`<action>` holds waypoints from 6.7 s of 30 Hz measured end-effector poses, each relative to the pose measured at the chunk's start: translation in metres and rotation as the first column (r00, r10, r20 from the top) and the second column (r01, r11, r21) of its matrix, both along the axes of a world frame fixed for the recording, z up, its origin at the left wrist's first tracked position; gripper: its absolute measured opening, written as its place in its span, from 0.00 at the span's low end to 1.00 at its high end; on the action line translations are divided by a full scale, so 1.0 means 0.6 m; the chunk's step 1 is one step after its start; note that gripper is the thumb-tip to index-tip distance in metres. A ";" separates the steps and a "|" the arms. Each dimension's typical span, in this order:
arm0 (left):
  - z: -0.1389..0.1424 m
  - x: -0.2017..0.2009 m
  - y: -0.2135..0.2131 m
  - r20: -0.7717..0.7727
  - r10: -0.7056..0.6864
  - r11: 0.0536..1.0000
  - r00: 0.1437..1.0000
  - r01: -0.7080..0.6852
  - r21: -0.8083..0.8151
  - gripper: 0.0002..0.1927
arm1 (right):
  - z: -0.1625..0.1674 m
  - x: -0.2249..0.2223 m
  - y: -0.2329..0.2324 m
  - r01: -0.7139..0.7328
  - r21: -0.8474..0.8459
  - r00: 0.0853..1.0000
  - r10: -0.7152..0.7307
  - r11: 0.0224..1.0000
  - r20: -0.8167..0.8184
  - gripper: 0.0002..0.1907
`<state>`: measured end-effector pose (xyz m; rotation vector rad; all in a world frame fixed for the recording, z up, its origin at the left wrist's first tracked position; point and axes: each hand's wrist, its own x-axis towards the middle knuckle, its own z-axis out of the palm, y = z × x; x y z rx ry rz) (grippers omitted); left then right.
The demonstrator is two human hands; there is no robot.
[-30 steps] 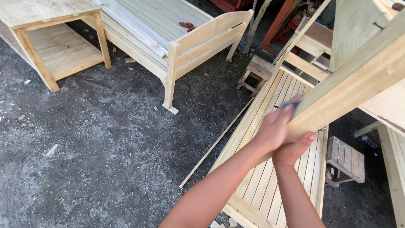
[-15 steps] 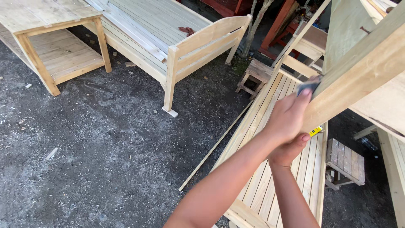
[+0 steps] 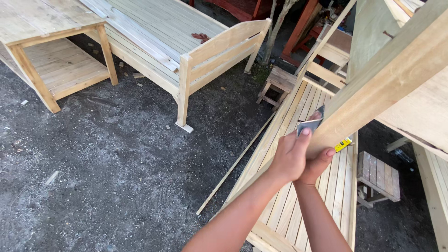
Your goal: The person sands a light wooden bunk bed frame with a sheet of sandpaper, rubbing the vertical corner post and side rails by hand. They move around the frame to sand different surfaces, including the edges of the upper rail, working the paper back and forth over the wood.
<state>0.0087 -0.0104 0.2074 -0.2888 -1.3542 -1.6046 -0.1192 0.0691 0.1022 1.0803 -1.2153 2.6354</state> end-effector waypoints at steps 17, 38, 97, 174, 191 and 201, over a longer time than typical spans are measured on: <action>-0.092 -0.001 0.013 0.518 -0.299 0.938 0.801 0.147 0.314 0.28 | 0.015 0.025 0.014 0.163 0.157 0.984 -0.171 0.974 0.042 0.56; -0.301 0.022 0.026 0.285 -0.129 0.986 0.950 0.093 0.136 0.29 | 0.007 0.021 0.017 0.215 0.162 0.976 -0.207 0.963 -0.063 0.50; -0.347 -0.207 -0.325 0.764 -0.545 0.232 0.345 0.938 -0.258 0.18 | -0.257 0.226 -0.347 0.731 0.152 0.224 -0.444 0.666 0.868 0.31; -0.348 0.037 0.068 0.092 -0.121 -0.990 -0.988 0.126 0.059 0.50 | 0.026 0.256 -0.402 -0.462 0.442 -0.802 0.150 -0.769 -0.578 0.36; -0.386 0.027 0.092 0.129 -0.106 -0.989 -0.986 0.119 0.092 0.41 | 0.056 0.271 -0.421 -0.036 0.424 -0.939 -0.115 -0.905 -0.324 0.63; -0.411 0.019 0.097 0.124 -0.070 -0.982 -0.990 0.091 0.167 0.45 | -0.007 0.243 -0.403 -0.353 0.407 -0.823 0.072 -0.843 -0.564 0.36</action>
